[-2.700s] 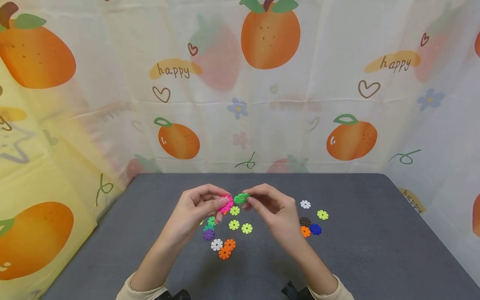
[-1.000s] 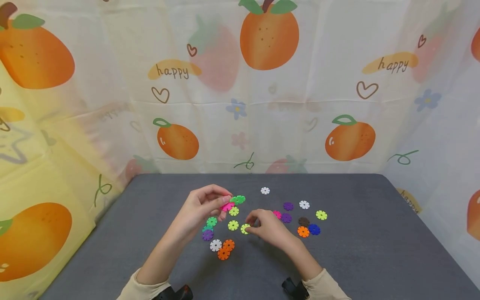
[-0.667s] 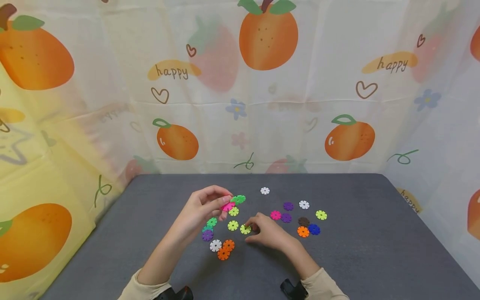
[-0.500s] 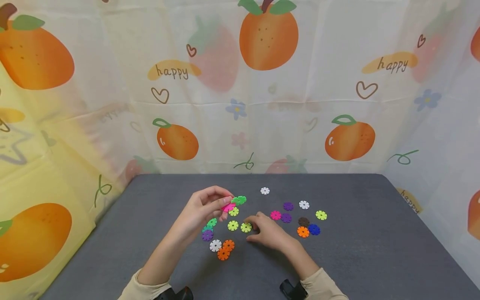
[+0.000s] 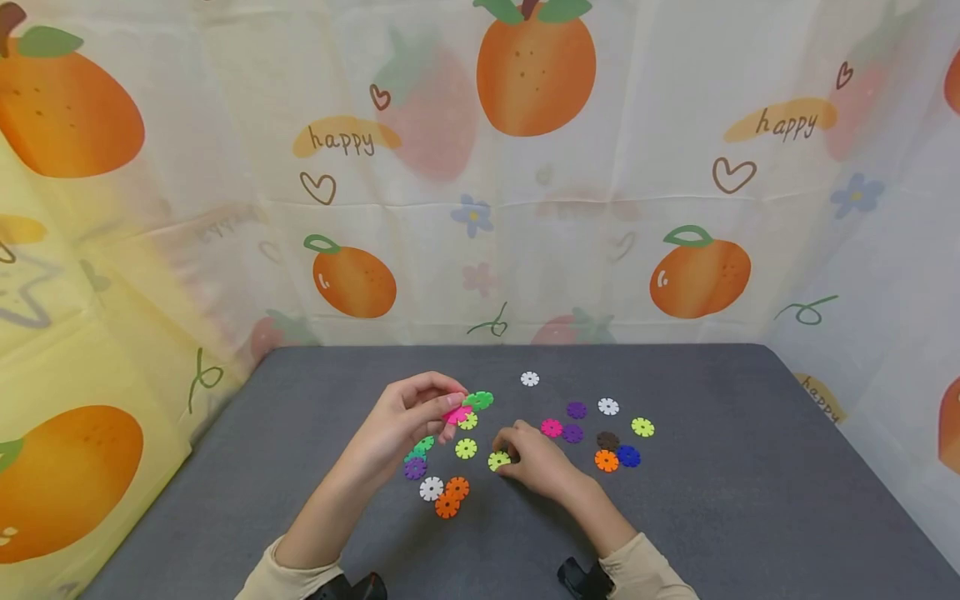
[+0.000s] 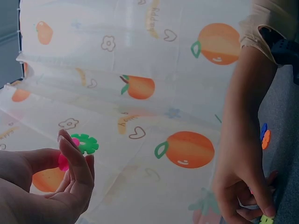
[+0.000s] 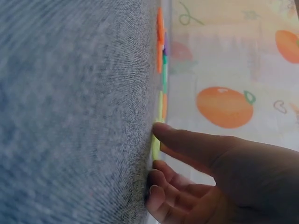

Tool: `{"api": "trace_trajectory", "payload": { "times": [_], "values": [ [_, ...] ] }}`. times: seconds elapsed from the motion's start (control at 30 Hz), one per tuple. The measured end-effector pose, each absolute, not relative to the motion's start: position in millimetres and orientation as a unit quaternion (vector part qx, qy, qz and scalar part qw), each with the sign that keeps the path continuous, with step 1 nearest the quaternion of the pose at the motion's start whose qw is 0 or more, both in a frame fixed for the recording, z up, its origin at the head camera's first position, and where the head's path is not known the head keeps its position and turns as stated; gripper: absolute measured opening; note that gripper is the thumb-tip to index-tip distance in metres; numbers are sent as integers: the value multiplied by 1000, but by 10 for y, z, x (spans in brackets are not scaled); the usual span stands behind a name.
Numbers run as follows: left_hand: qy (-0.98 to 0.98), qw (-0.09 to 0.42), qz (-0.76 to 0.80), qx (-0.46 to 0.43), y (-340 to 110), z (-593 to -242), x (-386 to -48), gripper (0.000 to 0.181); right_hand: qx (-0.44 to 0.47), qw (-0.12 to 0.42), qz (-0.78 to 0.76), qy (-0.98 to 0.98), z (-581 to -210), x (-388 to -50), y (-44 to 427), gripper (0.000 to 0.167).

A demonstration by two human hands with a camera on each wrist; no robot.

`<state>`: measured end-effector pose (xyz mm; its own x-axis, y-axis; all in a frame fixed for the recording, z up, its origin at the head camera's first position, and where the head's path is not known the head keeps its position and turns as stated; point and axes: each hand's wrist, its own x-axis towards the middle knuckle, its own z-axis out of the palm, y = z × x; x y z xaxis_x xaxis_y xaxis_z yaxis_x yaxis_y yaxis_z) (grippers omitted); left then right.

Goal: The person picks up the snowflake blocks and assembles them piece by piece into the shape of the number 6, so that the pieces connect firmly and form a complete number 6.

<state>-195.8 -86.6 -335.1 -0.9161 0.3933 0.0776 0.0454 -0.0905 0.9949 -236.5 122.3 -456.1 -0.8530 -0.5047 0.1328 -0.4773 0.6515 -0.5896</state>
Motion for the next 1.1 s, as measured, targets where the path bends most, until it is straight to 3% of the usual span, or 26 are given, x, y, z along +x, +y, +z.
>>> {"api": "trace_trajectory", "payload": {
  "times": [0.17,0.33,0.43,0.7,1.1],
  "values": [
    [657,122,727,158,-882,-3358,-1968,26,-264,36,-367,891,-4543,-2398,1238,24],
    [658,117,729,149,-900,-3351,-1976,26,-253,55,-438,861,-4333,-2376,1263,9],
    [659,118,728,146,-909,-3341,-1979,26,-237,26,-491,838,-4112,-2309,1291,5],
    [646,129,741,132,-937,-3320,-1981,24,-251,-56,-624,738,-3608,-2077,1374,21],
    [617,167,758,131,-950,-3280,-1985,18,-270,-121,-636,713,-3397,-1884,1400,25]
  ]
}}
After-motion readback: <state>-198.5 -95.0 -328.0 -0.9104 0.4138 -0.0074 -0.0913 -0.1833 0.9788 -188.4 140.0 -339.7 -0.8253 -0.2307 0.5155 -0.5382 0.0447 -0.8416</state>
